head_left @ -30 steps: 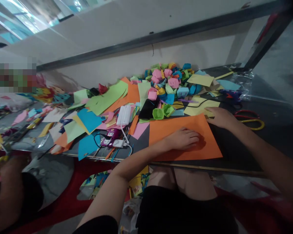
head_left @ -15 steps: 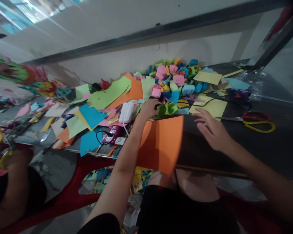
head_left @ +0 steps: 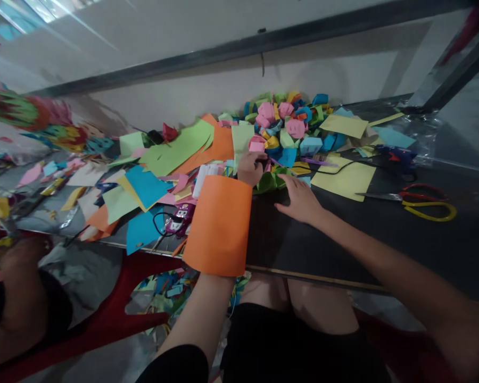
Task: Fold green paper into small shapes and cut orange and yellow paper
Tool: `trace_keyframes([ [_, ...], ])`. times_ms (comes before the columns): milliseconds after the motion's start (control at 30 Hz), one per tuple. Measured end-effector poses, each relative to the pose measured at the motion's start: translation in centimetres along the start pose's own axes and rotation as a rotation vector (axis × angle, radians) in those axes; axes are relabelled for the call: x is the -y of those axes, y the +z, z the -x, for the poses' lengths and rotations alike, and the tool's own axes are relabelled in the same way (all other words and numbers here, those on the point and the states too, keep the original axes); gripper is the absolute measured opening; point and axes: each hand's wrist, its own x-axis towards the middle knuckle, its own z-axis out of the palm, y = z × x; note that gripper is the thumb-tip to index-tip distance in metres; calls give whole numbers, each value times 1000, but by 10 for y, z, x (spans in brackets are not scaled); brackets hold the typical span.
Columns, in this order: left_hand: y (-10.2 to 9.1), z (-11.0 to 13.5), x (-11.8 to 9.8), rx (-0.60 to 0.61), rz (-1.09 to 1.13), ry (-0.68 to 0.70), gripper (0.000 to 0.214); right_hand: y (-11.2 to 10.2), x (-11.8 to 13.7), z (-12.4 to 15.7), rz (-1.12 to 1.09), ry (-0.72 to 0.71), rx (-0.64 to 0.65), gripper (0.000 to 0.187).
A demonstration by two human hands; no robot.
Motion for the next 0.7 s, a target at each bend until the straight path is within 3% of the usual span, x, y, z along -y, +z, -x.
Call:
trace_keyframes([
  [100,-1,-7,6,-204,-110,-193,33,8,-7,-42,101,0,42,93],
  [267,8,-22,15,-124,-112,-409,29,6,-9,-66,145,-34,7,51],
  [433,24,-30,23,-100,-120,-441,66,-19,-28,-76,-15,-68,48,54],
  [500,26,-31,25,-84,-136,-437,64,-30,-38,-88,7,-50,-23,58],
  [600,26,-30,28,-122,-110,-335,44,-38,-49,-113,86,-25,-94,66],
  [700,27,-31,34,-140,-21,-241,47,-37,-53,-140,171,-42,-98,69],
])
